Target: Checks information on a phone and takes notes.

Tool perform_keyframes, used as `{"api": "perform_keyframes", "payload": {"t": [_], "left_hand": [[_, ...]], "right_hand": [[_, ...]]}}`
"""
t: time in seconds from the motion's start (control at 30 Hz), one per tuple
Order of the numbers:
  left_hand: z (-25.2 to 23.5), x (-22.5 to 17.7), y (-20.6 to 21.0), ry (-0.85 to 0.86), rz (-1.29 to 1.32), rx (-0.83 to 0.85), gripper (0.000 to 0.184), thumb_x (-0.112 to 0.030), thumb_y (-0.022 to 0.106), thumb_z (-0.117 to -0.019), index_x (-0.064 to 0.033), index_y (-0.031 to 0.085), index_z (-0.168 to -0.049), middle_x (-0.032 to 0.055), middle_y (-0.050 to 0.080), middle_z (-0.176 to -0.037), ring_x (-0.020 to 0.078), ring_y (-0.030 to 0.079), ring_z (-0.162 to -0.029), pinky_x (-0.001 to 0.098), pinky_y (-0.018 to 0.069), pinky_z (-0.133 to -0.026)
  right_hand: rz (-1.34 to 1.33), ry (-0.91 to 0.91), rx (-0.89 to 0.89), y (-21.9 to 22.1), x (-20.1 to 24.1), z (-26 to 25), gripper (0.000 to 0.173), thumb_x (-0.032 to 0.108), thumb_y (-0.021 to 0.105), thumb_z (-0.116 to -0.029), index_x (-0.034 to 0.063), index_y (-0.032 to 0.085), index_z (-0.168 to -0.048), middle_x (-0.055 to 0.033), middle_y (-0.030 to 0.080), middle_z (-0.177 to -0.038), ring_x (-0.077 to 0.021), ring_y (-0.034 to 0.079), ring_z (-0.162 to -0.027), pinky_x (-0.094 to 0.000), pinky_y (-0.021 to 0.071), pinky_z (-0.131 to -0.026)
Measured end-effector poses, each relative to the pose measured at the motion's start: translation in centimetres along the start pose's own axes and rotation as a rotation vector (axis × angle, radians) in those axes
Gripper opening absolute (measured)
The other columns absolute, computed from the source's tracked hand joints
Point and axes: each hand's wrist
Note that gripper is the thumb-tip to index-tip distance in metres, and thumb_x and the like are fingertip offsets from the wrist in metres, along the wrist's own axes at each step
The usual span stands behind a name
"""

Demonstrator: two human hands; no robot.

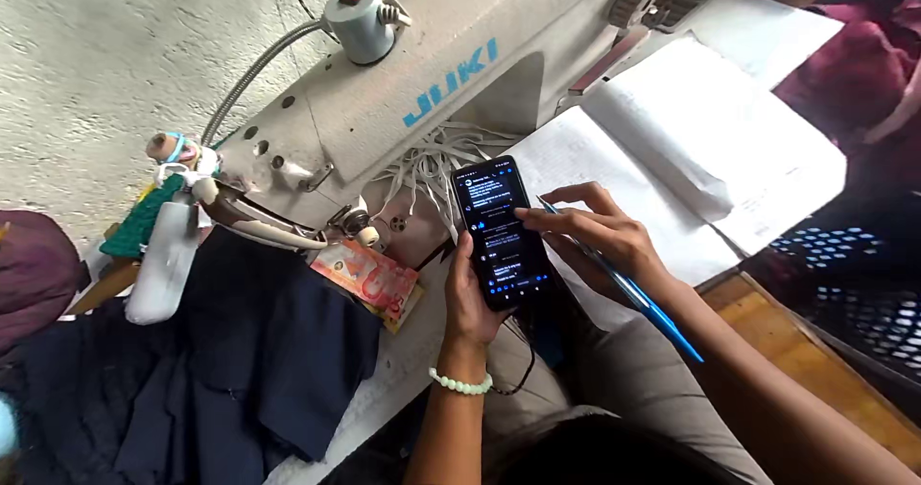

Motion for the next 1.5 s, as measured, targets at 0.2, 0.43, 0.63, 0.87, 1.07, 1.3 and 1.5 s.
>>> {"api": "perform_keyframes", "payload": {"t": [0.2,0.43,0.63,0.87,1.07,1.3,1.5], "left_hand": [[-0.1,0.0,0.0,0.009,-0.002,0.019,0.055,-0.041,0.015,-0.1103,-0.0094,0.056,-0.129,0.0147,0.071,-0.112,0.0246,0.072,-0.101,0.0423,0.0606,-0.085],[0.1,-0.1,0.1,-0.002,-0.01,-0.029,0.05,-0.038,0.017,-0.11,-0.0103,0.057,-0.124,0.0119,0.072,-0.106,0.0222,0.073,-0.097,0.0406,0.0615,-0.082],[0.1,0.0,0.1,-0.007,0.022,-0.008,0.05,-0.037,0.018,-0.1096,-0.0096,0.058,-0.123,0.0127,0.073,-0.106,0.0235,0.074,-0.097,0.0415,0.0621,-0.08],[-0.1,0.0,0.1,0.007,0.008,0.007,0.054,-0.039,0.014,-0.1105,-0.0092,0.056,-0.127,0.0141,0.072,-0.108,0.0241,0.073,-0.099,0.0416,0.0614,-0.083],[0.1,-0.1,0.2,0.001,-0.021,-0.028,0.052,-0.038,0.016,-0.1102,-0.0098,0.057,-0.123,0.0119,0.072,-0.106,0.022,0.073,-0.096,0.0402,0.0618,-0.08],[0.1,-0.1,0.3,0.008,-0.021,-0.028,0.051,-0.036,0.016,-0.1101,-0.0091,0.057,-0.123,0.012,0.073,-0.106,0.0221,0.073,-0.097,0.0403,0.0619,-0.081],[0.0,-0.1,0.2,0.013,-0.011,0.013,0.055,-0.039,0.013,-0.1106,-0.0092,0.055,-0.129,0.0147,0.071,-0.111,0.0246,0.073,-0.1,0.0417,0.0613,-0.084]], "right_hand": [[-0.027,0.007,0.044,-0.2,1.0,2.4,0.025,0.014,0.052,-0.1023,0.0134,0.074,-0.115,-0.0003,0.076,-0.098,-0.0177,0.061,-0.109,-0.0325,0.0414,-0.096],[0.052,0.002,0.012,0.5,-0.3,0.8,0.025,0.011,0.056,-0.0989,0.0093,0.077,-0.112,-0.0021,0.077,-0.109,-0.0226,0.061,-0.113,-0.0368,0.0421,-0.094],[0.047,-0.008,-0.007,0.3,-0.4,-0.3,0.023,0.009,0.057,-0.0982,0.006,0.076,-0.11,-0.0051,0.077,-0.113,-0.0247,0.061,-0.116,-0.0376,0.0433,-0.096],[-0.011,-0.014,0.03,0.0,1.2,2.6,0.024,0.012,0.053,-0.1016,0.0113,0.074,-0.114,-0.0019,0.076,-0.094,-0.019,0.062,-0.106,-0.0336,0.0408,-0.094],[0.063,-0.004,-0.007,0.7,-0.1,1.4,0.023,0.011,0.056,-0.0997,0.0096,0.077,-0.109,-0.0028,0.077,-0.111,-0.0235,0.062,-0.116,-0.0372,0.0429,-0.096],[0.028,0.003,-0.017,0.0,-0.2,0.6,0.023,0.01,0.056,-0.0995,0.0058,0.076,-0.109,-0.0061,0.076,-0.116,-0.024,0.062,-0.12,-0.0362,0.045,-0.1],[-0.018,0.001,0.029,-0.3,1.2,3.2,0.024,0.013,0.051,-0.1033,0.0121,0.072,-0.115,-0.0024,0.077,-0.109,-0.02,0.062,-0.113,-0.0334,0.0425,-0.097]]}}
Point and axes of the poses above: each hand's wrist, its own z-axis away from the middle knuckle, its own y-axis out of the palm, x = y × z
